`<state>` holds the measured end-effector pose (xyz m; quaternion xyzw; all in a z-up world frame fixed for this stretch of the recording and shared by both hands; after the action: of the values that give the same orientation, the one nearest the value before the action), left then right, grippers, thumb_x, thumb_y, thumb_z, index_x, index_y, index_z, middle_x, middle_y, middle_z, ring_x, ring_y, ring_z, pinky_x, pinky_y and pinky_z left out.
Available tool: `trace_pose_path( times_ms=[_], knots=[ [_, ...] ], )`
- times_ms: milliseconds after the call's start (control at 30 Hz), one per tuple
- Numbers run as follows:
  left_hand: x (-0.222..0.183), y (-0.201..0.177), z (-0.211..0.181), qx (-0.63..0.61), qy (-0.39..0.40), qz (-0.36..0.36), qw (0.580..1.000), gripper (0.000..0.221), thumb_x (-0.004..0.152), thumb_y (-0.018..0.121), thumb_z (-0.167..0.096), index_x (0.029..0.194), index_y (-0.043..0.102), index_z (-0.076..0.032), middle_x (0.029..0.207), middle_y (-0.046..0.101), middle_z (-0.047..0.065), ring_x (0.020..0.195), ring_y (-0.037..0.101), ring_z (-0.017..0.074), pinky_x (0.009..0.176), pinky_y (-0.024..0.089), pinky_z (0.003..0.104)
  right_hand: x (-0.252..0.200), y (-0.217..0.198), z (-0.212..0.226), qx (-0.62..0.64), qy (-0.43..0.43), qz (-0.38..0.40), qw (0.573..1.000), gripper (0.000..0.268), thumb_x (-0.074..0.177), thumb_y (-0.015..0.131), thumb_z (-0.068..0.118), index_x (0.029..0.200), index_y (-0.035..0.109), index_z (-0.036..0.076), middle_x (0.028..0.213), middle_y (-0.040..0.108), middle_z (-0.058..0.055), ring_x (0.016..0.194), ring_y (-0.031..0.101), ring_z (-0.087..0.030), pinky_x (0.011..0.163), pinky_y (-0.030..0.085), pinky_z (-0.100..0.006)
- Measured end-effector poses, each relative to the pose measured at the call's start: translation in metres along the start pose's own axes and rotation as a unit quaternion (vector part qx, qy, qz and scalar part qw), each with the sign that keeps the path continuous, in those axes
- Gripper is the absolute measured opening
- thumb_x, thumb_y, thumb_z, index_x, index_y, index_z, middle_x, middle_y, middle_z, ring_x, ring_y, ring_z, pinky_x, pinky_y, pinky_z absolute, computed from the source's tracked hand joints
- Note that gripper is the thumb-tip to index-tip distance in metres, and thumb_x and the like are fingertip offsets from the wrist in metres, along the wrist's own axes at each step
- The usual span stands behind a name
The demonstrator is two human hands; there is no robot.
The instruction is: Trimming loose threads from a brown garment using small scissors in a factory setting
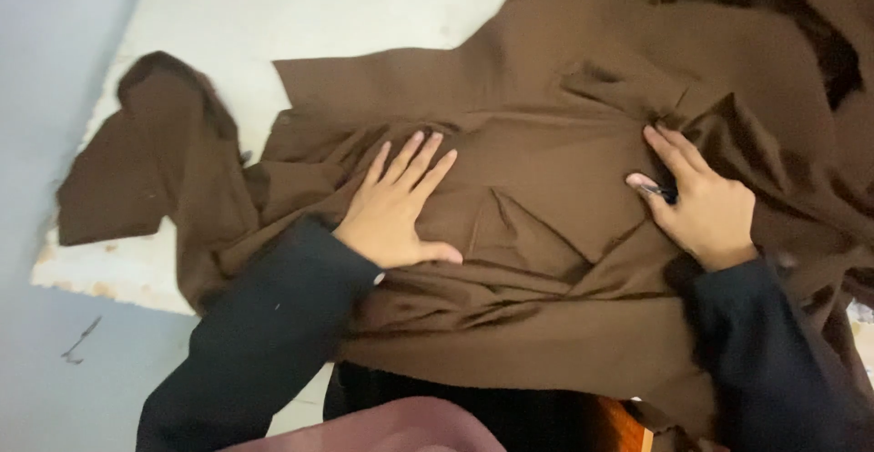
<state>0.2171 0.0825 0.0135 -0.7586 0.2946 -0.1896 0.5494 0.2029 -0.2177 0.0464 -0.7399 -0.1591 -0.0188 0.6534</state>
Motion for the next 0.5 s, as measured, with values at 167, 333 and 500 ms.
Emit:
trace_pose_path(
  times_ms=[167,333,500],
  knots=[
    [0.009,-0.003,0.006,0.038,0.009,-0.004,0.999,0.127,0.047,0.061,-0.084,0.137,0.01,-0.01,0.142,0.009,0.013,0.13,0.008,0.0293,0.102,0.009,0.049,0.017,0.007,-0.006,-0.013,-0.009,-0.007,1.0,0.054,0.085,0.044,0.049,0.129,0.052,0.018,0.127,0.056,0.004,0.093,0.062,-0.011,0.05,0.048,-0.027],
    [0.015,-0.007,0.011,0.0,0.015,0.014,1.0,0.13,0.045,0.067,-0.081,0.137,0.01,-0.009,0.143,0.008,0.011,0.131,0.007,0.0281,0.103,0.009,0.046,0.026,0.022,-0.01,0.028,-0.003,0.012,1.0,0.052,0.088,0.051,0.041,0.132,0.052,0.014,0.13,0.055,0.001,0.109,0.057,-0.012,0.058,0.048,-0.031],
    [0.023,-0.003,0.03,0.016,0.014,-0.057,0.998,0.103,0.063,0.04,-0.077,0.134,0.022,-0.004,0.139,0.025,0.012,0.129,0.022,0.0249,0.104,0.016,0.041,0.026,0.035,-0.016,0.016,-0.009,0.011,1.0,0.05,0.092,0.046,0.041,0.133,0.051,0.012,0.131,0.055,-0.004,0.103,0.06,-0.021,0.056,0.049,-0.037]
  ],
)
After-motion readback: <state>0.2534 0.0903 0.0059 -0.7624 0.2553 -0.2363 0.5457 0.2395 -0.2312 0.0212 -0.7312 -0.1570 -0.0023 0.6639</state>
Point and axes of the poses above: each hand's wrist, its own x-axis towards the middle knuckle, its own y-axis out of the palm, z = x × y, the point moved 4 cm from there along x, towards the middle knuckle
